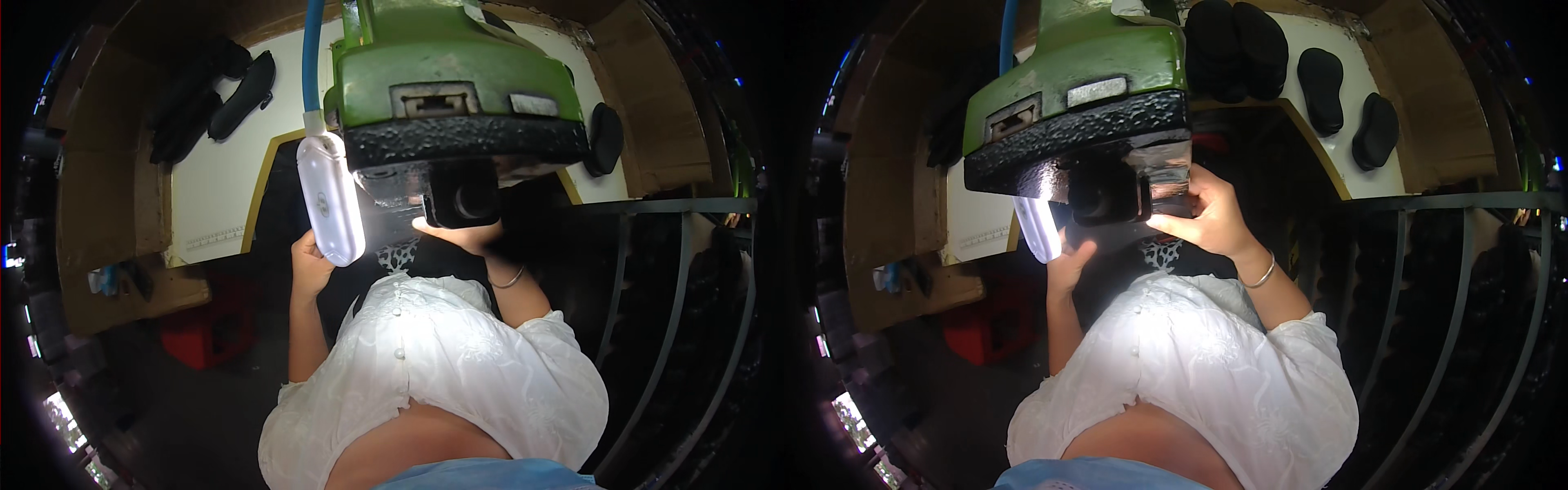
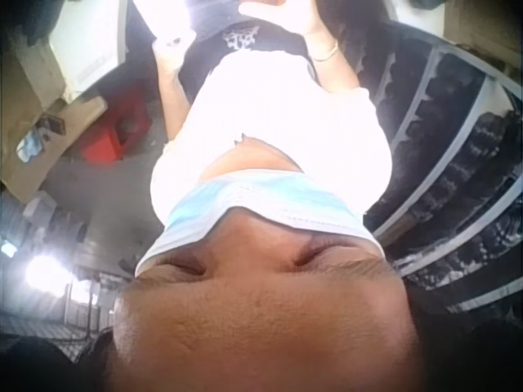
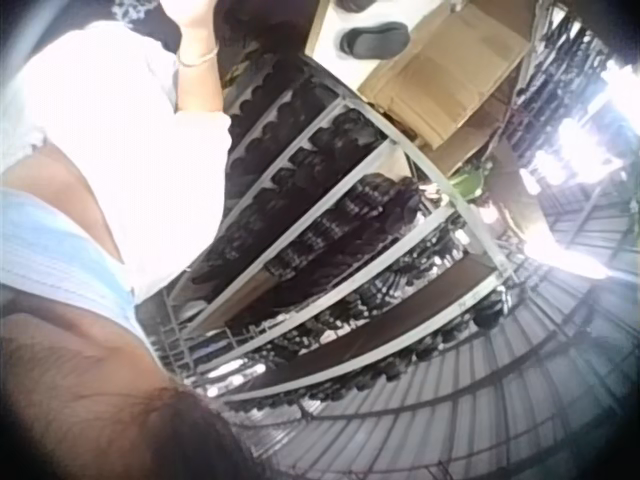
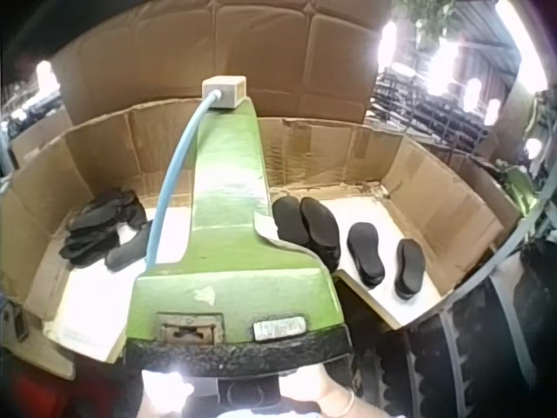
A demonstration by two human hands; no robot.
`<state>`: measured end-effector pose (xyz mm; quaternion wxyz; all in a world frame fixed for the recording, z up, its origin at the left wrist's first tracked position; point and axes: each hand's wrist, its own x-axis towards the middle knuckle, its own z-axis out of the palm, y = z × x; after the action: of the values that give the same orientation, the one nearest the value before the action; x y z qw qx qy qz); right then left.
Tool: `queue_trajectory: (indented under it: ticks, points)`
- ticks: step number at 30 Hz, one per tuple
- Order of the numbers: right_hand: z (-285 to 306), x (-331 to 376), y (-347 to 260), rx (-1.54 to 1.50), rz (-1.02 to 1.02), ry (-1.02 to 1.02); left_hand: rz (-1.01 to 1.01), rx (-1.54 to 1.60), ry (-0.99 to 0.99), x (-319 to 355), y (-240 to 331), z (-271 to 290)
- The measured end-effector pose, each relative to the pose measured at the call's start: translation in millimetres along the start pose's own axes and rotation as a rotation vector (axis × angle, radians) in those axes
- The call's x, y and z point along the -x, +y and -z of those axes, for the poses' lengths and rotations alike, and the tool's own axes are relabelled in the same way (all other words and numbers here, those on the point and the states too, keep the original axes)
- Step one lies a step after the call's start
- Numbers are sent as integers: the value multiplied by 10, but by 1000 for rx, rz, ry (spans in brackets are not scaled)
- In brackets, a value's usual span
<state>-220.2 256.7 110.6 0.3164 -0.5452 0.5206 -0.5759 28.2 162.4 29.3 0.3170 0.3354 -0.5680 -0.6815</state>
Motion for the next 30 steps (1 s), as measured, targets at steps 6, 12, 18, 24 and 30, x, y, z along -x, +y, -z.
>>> queue_trajectory:
  ticks: [6, 12, 18, 24, 30]
  points:
    - [-144, -51, 55, -115, -145, 11, 34, -377, -364, -144, -170, -405]
    - [211, -72, -132, 373, -179, -5, 10, -712, -593, -81, -308, -966]
    - [1270, -85, -15, 492, 234, 1029, -201, -307, 80, -723, -341, -276]
    - [2177, -9, 851, 865, -134, 594, -567, -1342, 699, -1857, 183, 823]
    - [1592, 1, 802, 1124, 41, 648, -202, -1253, 620, -2020, 235, 1681]
